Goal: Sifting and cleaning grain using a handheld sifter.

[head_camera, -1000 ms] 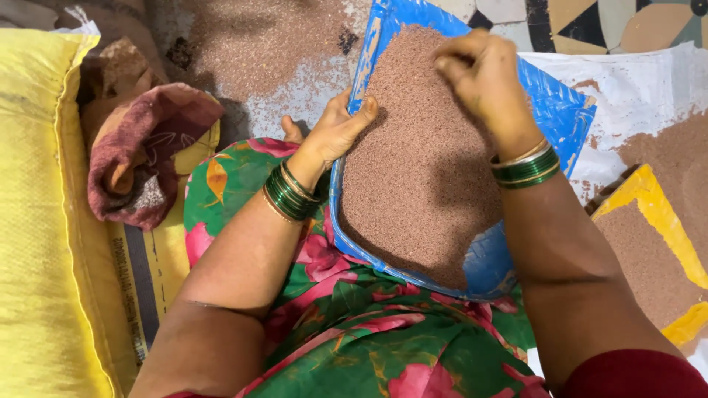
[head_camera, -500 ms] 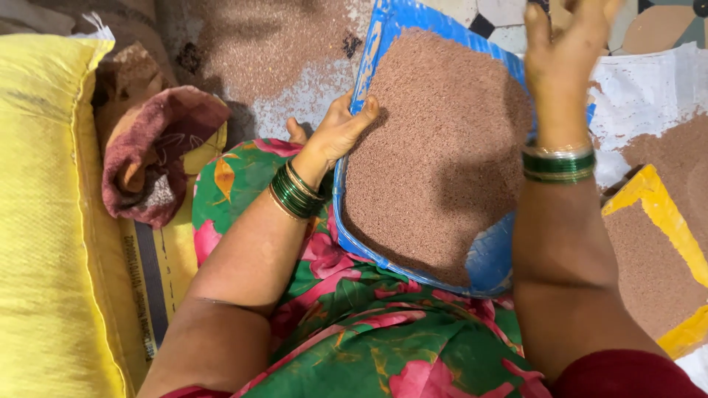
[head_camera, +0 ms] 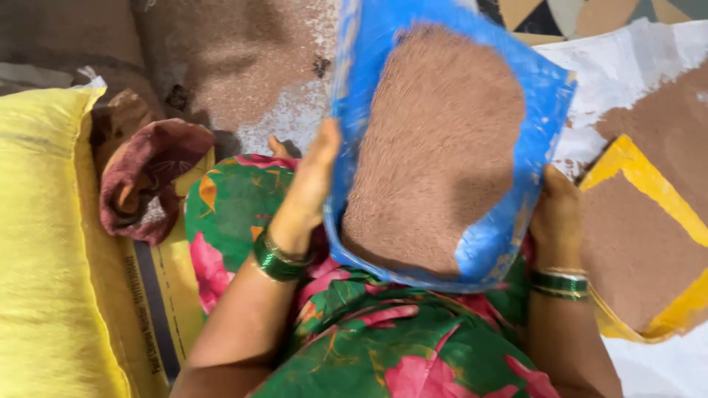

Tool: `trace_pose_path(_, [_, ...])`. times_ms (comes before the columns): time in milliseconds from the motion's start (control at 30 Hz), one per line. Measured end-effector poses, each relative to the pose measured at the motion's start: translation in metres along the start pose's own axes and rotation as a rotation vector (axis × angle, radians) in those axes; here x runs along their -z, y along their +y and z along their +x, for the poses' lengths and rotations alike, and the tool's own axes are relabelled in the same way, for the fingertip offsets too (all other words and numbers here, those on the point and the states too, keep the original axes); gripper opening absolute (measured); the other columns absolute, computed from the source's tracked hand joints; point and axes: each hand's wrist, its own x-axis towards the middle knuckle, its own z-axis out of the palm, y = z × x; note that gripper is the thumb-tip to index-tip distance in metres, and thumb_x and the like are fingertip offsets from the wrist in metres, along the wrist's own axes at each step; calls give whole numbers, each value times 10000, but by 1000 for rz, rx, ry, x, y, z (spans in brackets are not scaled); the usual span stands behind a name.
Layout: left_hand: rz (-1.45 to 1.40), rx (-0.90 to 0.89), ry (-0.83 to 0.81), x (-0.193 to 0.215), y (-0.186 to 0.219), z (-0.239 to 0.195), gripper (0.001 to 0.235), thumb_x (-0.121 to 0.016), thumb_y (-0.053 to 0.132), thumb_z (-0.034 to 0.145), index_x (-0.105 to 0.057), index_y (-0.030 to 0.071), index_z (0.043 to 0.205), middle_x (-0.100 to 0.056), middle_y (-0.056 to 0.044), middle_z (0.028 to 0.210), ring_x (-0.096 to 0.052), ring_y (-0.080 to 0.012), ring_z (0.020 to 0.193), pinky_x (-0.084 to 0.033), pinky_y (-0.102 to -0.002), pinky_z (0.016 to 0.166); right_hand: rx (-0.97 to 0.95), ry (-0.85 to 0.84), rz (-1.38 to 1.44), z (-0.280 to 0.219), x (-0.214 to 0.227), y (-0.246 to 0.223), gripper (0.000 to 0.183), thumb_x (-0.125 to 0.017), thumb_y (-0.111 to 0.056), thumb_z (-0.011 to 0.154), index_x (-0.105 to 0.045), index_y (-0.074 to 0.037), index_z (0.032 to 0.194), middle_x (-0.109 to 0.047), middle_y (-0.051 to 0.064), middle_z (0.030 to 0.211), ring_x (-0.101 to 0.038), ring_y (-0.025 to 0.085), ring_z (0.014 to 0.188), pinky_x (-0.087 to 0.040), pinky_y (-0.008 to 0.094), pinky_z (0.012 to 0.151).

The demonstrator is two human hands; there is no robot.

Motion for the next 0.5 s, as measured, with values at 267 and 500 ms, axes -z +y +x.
trace_pose_path(267, [-188,157,-83,36,-4,-26,537,-620,234,1008,-462,40,1483,-589,-72,1317,-571,-197,1190,-480,-358,1029,287,-57,-343,-26,-39,-10,174,-596,-148,1067,-666,-66,930,-584,-67,837,-508,64,726,-423,247,656])
trace_pose_path(500, [-37,159,55,89,-76,-3,505,-639,357,1177,-549,-111,1346,-553,-91,1054,-538,-167,880,-475,-326,761,-83,384,-756,-38,-14,29,555,-483,-465,1144,-591,4,867,-481,25,673,-431,153,576,-339,342,514])
